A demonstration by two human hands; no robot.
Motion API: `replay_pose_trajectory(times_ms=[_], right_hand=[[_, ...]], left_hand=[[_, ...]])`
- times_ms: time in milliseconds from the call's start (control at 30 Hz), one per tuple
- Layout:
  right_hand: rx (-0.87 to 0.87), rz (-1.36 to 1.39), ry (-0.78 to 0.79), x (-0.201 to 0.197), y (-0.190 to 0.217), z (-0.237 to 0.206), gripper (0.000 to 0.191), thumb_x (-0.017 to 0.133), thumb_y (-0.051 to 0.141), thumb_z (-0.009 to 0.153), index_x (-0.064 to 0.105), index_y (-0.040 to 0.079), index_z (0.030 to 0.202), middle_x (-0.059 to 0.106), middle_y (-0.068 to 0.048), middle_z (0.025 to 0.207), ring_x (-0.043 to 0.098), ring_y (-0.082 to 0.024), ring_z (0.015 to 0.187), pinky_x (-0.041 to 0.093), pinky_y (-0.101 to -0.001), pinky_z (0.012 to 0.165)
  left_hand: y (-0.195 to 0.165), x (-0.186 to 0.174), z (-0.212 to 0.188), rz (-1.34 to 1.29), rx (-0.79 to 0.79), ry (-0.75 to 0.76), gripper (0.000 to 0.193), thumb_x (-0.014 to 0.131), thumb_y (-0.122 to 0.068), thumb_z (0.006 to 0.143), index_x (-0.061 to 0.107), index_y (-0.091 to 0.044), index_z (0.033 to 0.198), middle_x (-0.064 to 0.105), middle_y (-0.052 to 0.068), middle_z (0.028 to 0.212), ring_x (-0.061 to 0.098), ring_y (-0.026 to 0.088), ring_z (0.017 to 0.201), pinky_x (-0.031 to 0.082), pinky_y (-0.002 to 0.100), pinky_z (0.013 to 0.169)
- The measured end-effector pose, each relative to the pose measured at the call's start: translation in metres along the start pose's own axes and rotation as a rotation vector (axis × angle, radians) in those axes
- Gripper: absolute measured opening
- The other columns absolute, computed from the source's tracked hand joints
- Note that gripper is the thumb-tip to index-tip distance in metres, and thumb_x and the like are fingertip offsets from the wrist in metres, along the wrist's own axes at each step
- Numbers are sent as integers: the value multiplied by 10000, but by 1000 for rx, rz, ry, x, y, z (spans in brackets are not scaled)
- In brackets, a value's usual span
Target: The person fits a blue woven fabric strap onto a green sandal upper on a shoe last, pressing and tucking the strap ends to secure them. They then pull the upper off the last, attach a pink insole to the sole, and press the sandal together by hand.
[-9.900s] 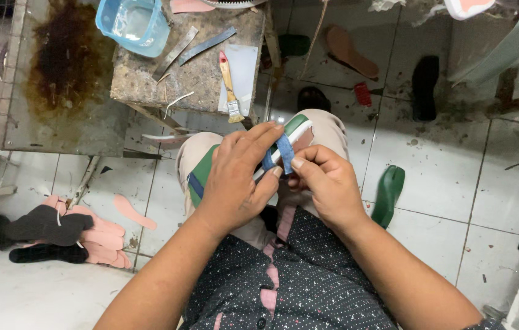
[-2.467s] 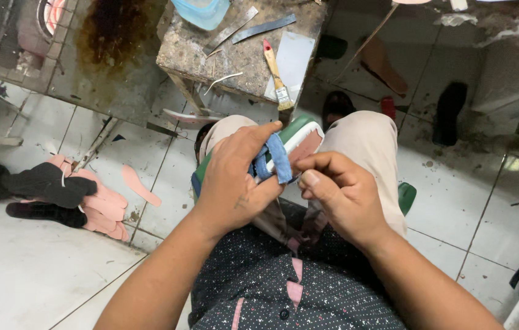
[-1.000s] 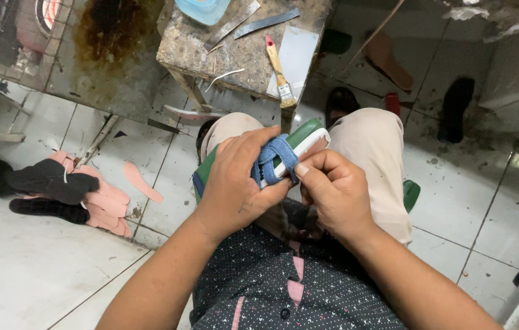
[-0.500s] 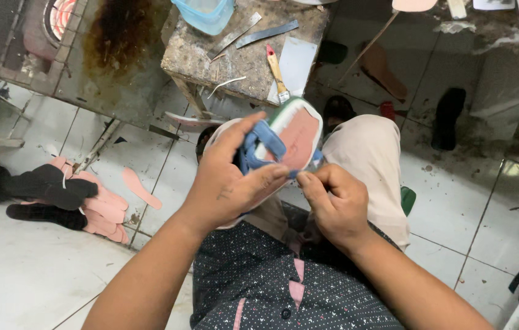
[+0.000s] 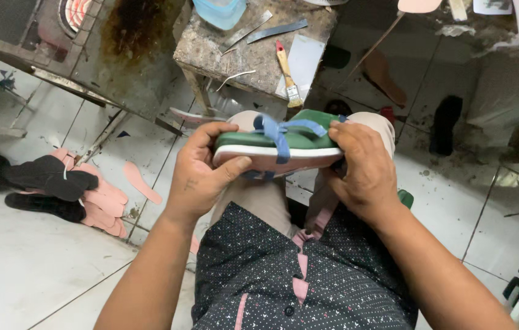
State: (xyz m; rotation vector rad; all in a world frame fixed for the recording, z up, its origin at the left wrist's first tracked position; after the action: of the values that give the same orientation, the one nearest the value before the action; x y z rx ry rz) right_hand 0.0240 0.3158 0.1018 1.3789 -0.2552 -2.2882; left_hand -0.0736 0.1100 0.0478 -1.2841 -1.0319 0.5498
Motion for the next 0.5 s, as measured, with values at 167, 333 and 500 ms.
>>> replay_pose_trajectory(times_ms=[167, 333, 500], right_hand=[[17, -39, 34, 15, -3, -12, 704, 841, -20, 643, 546, 36, 1280, 634, -140, 1340, 590, -386, 1232, 507, -453, 1040], [50, 4, 69, 13, 1, -20, 695, 825, 15, 600, 541, 23, 1235, 611, -159, 1355, 553, -404, 1251, 474, -479, 1075], [58, 37, 94, 5, 9, -23, 680, 900, 215, 677, 554, 0, 1222, 587, -165, 1372, 517, -404, 1278, 402, -515, 1086]], left_hand=[[-31, 9, -15, 698, 171, 113, 723, 867, -220, 755, 567, -3, 1377, 608, 159, 1319, 608, 307, 1239, 471, 392, 1056], [-42, 26, -16, 915, 211, 69, 704, 908, -298, 691, 589, -12, 1250, 637, 164, 1243, 623, 351, 1166, 482, 393, 1001], [-37, 26, -24, 784, 263, 90, 517, 847, -153, 726, 603, -33, 1166, 673, 135, 1268, 666, 322, 1212, 520, 390, 1047]])
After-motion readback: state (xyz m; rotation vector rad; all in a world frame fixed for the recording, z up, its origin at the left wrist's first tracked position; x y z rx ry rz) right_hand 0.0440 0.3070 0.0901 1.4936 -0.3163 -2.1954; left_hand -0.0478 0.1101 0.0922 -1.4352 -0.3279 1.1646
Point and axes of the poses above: each hand's wrist, its own z-axis towards the middle knuckle, its own x-axis out of the palm, y = z × x, the point moved 9 cm from there along z, towards the middle knuckle
